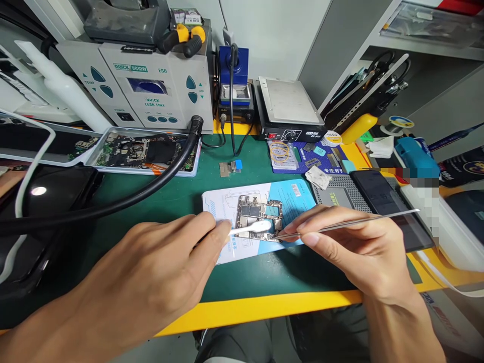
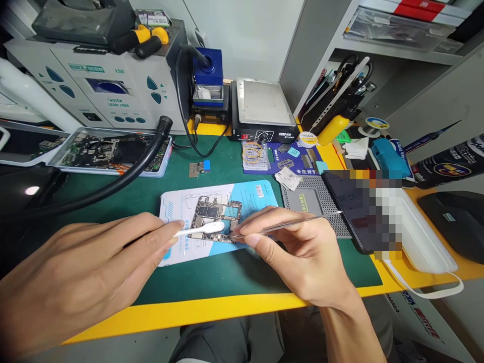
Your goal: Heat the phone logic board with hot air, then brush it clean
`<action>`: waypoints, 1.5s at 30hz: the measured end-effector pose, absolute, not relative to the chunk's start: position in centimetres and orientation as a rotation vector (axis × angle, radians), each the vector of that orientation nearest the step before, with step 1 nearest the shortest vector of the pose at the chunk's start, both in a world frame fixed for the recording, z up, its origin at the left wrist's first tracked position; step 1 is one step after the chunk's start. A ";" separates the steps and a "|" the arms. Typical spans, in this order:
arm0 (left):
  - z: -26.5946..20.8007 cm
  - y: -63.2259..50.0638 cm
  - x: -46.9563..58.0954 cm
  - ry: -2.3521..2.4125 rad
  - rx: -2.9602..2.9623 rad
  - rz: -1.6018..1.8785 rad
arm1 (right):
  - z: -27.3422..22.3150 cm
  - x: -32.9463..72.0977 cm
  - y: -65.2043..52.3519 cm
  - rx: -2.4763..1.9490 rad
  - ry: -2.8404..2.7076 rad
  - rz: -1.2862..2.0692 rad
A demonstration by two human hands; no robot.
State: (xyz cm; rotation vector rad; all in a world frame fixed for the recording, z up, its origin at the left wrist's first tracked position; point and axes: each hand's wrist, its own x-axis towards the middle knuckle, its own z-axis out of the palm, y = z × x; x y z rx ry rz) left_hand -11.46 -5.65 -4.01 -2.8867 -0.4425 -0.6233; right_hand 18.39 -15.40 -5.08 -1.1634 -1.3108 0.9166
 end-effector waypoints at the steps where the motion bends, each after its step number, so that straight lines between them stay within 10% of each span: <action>1: -4.0 -5.6 -11.4 -0.442 -2.888 -0.621 | -5.1 18.4 -15.4 -1.165 -1.313 0.916; 45: -4.0 -5.7 -11.5 -0.437 -2.880 -0.577 | -5.6 18.3 -15.4 -1.157 -1.289 0.891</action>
